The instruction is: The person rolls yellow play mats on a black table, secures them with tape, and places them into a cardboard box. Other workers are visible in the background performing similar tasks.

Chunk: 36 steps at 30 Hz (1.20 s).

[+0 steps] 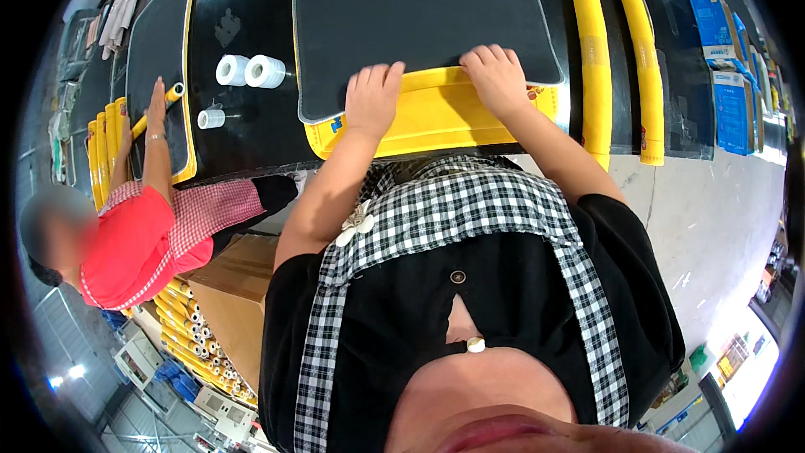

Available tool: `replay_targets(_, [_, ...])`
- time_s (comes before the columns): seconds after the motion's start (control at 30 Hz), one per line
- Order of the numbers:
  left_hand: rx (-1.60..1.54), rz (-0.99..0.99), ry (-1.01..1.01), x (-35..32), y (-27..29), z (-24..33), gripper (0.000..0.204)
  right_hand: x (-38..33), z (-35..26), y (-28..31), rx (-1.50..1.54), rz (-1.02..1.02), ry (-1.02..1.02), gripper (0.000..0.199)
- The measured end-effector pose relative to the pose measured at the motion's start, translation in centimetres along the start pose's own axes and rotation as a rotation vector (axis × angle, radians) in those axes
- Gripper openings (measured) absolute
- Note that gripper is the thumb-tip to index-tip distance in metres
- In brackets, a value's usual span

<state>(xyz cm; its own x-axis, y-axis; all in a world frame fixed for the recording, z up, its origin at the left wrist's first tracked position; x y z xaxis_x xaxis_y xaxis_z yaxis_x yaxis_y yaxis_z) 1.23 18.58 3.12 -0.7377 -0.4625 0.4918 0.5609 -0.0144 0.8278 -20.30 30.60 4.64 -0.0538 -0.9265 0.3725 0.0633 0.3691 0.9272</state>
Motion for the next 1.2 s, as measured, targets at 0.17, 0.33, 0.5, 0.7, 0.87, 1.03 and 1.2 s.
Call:
replay_targets(0.17, [-0.034,-0.1,-0.173,1.7,0.1,-0.4,0.026,1.4,0.0,-0.6,-0.018,-0.061,0.185,0.012])
replay_targets(0.33, [-0.094,-0.074,-0.014,-1.0,-1.3,0.9,0.028,-0.5,-1.7,-1.9,-0.002,-0.075,0.085,0.013])
replay_targets(0.5, [-0.252,0.062,0.232,-2.4,-1.0,2.9,0.033,-1.9,-4.0,-1.9,0.133,0.042,-0.071,0.027])
replay_targets(0.7, [-0.372,0.104,0.307,-3.5,-0.7,3.3,0.035,-2.9,-4.5,-1.7,0.276,0.086,-0.147,0.025])
replay_targets(0.87, [-0.385,0.045,0.307,-3.6,-0.3,3.4,0.033,-2.8,-4.4,-1.5,0.307,0.0,-0.176,0.023])
replay_targets(1.03, [-0.324,0.049,0.28,-3.0,-1.1,3.4,0.024,-2.7,-3.6,-0.9,0.233,0.013,-0.125,0.016])
replay_targets(1.2, [-0.091,-0.048,0.226,-0.6,-0.9,0.5,0.015,0.0,-0.6,-0.2,0.008,-0.199,-0.132,0.025])
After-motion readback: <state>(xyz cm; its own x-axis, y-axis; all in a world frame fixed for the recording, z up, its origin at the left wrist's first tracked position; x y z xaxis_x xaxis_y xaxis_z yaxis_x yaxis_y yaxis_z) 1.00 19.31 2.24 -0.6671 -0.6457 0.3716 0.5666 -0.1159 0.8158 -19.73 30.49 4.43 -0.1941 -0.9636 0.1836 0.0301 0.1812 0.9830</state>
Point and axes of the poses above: each hand's wrist, its own x-axis towards the middle knuckle, its own y-axis out of the back of the hand, z = x × y, the point moved 2 cm from there along x, towards the middle knuckle, and after that the axes turned 10 degrees about -x, right-handed, at the moved point
